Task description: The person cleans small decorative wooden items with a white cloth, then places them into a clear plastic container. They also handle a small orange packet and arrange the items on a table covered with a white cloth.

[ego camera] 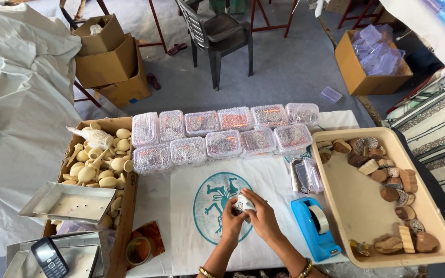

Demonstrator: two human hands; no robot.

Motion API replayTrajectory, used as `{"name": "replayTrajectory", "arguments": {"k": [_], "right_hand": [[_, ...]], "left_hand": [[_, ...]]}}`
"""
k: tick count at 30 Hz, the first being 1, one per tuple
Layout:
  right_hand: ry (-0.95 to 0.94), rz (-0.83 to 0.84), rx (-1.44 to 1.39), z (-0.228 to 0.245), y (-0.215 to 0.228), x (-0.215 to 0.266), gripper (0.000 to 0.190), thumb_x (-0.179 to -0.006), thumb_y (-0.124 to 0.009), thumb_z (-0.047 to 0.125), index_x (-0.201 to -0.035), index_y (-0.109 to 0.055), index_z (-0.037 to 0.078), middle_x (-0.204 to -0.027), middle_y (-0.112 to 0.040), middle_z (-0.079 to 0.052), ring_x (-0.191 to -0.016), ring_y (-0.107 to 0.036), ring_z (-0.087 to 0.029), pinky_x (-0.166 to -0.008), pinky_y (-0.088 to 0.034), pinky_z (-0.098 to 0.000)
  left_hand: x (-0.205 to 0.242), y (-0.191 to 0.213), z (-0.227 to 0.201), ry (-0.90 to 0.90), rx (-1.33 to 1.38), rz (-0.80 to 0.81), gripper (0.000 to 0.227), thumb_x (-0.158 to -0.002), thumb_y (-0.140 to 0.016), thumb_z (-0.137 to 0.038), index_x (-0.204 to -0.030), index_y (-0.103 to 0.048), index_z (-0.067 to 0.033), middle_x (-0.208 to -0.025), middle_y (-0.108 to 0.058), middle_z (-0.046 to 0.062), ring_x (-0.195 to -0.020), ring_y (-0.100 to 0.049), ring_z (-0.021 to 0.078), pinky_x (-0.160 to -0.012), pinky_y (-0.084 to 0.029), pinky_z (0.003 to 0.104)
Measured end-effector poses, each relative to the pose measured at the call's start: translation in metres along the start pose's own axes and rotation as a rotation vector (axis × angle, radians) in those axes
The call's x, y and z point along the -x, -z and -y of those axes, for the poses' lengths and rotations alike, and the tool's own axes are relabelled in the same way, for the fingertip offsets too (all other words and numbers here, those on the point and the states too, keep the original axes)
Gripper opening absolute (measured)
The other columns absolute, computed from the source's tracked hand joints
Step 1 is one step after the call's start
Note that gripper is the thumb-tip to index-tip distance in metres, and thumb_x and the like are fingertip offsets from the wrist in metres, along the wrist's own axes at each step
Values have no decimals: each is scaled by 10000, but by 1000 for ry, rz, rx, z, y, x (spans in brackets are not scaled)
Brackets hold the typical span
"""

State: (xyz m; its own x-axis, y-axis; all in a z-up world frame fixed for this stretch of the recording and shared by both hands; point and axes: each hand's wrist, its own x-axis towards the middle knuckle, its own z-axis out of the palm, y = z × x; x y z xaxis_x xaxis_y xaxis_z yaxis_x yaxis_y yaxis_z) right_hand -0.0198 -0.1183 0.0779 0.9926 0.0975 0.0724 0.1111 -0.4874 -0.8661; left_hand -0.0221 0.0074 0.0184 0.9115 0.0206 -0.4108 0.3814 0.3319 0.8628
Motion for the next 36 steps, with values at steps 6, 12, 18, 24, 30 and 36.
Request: {"name": "replayTrajectory", "arguments": {"k": [6,12,18,24,30,36], "right_hand": [[-90,76,-27,-3,-2,-8,588,-881,-632,-8,-1426,-571,206,-1440,-606,-88,-1285,-609,-272,-1017,-525,-361],[-342,222,-111,-18,-21,-10,463,-930,-599,90,-1384,-622,181,-1125,-778,-119,-971,-774,-245,-873,-585,-342],[-259,147,-198,-47,-41,0,331,-941,-616,103,-1256,-680,23,-1017,-801,-149,-922,-774,-232,-820,-566,-332],[-128,-136,-51,-7,2,-12,481,-858,-577,-22,-1317,-670,87,-1194,-722,-160,-1054,-671,-316,-900,-538,-391],[-33,117,-260,-17,-28,3,612,-849,-565,-118,-1387,-632,166,-1462,-593,-45,-1392,-545,-230,-1171,-426,-382],[-67,224,-328,-6,-33,19,697,-821,-512,-164,-1433,-582,160,-1567,-513,-25,-1488,-421,-219,-1220,-279,-374]], "left_hand": [[18,-7,4,-135,-305,-117,622,-814,-796,51,-1376,-556,-69,-1271,-575,102,-1062,-668,188,-820,-635,272],[15,-5,9,-14,436,-5,818,-759,-607,-61,-1514,-358,-252,-1475,-468,88,-1290,-531,244,-1069,-450,357],[0,14,40,136,545,59,611,-1032,-520,-550,-1440,-419,-106,-1335,-559,137,-1242,-555,286,-1059,-476,450],[19,0,2,246,590,109,613,-975,-401,-603,-1438,-472,-207,-1301,-628,52,-1202,-591,213,-1036,-471,429],[0,9,33,337,631,94,700,-1021,-378,-625,-1462,-455,-86,-1298,-601,125,-1231,-587,269,-1076,-472,476],[-5,7,11,123,674,-76,652,-984,-358,-578,-1465,-445,-147,-1292,-577,117,-1209,-572,282,-1086,-465,473]]}}
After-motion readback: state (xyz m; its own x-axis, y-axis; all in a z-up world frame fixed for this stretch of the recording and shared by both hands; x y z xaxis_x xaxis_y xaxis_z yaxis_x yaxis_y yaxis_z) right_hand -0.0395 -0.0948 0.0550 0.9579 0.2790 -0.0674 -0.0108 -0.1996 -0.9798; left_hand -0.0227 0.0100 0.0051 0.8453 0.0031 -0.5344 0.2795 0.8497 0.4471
